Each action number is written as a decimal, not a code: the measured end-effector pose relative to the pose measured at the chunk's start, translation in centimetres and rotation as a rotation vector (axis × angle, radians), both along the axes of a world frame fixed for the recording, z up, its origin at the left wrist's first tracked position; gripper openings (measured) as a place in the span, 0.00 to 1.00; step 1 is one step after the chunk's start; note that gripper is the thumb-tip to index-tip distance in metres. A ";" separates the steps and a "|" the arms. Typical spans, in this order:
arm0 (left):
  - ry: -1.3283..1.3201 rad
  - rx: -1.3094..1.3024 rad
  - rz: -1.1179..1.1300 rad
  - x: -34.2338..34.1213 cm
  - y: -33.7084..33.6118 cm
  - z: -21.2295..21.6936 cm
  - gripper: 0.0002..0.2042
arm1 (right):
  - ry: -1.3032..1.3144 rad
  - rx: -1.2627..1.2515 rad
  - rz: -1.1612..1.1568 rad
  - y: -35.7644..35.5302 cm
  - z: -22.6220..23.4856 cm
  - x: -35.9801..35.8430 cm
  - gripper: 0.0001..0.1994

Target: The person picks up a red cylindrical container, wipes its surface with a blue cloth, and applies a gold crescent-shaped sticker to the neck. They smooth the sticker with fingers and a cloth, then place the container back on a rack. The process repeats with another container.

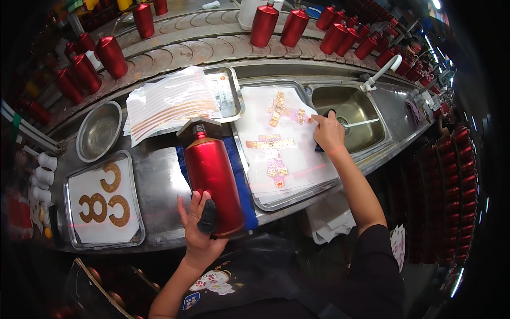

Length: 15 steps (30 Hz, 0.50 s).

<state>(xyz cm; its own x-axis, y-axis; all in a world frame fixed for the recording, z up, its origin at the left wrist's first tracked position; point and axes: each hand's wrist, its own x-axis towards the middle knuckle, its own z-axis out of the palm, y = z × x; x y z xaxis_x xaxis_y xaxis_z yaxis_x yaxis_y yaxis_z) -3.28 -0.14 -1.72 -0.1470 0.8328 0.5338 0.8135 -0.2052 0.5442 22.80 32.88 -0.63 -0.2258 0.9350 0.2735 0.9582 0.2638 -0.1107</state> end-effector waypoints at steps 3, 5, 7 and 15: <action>-0.017 0.009 -0.012 0.0 0.1 0.0 0.44 | 0.157 0.084 -0.109 1.7 -1.8 0.6 0.15; -0.043 0.032 -0.012 0.0 0.0 0.2 0.44 | 0.132 0.031 -0.212 3.3 -2.6 0.7 0.22; -0.006 0.006 -0.011 -0.1 -0.1 0.4 0.43 | 0.125 -0.161 -0.209 5.2 -2.7 1.1 0.23; -0.188 -0.070 0.053 0.2 0.0 1.1 0.44 | 0.404 0.203 0.081 5.5 -0.6 0.0 0.11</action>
<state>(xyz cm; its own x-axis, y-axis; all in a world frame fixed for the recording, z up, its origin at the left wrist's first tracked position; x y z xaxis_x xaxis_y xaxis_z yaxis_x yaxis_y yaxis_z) -3.12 -0.17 -0.62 -0.2836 0.8551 0.4340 0.7047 -0.1212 0.6991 22.80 38.33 -1.23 -0.1340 0.8370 0.5306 0.8243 0.3913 -0.4091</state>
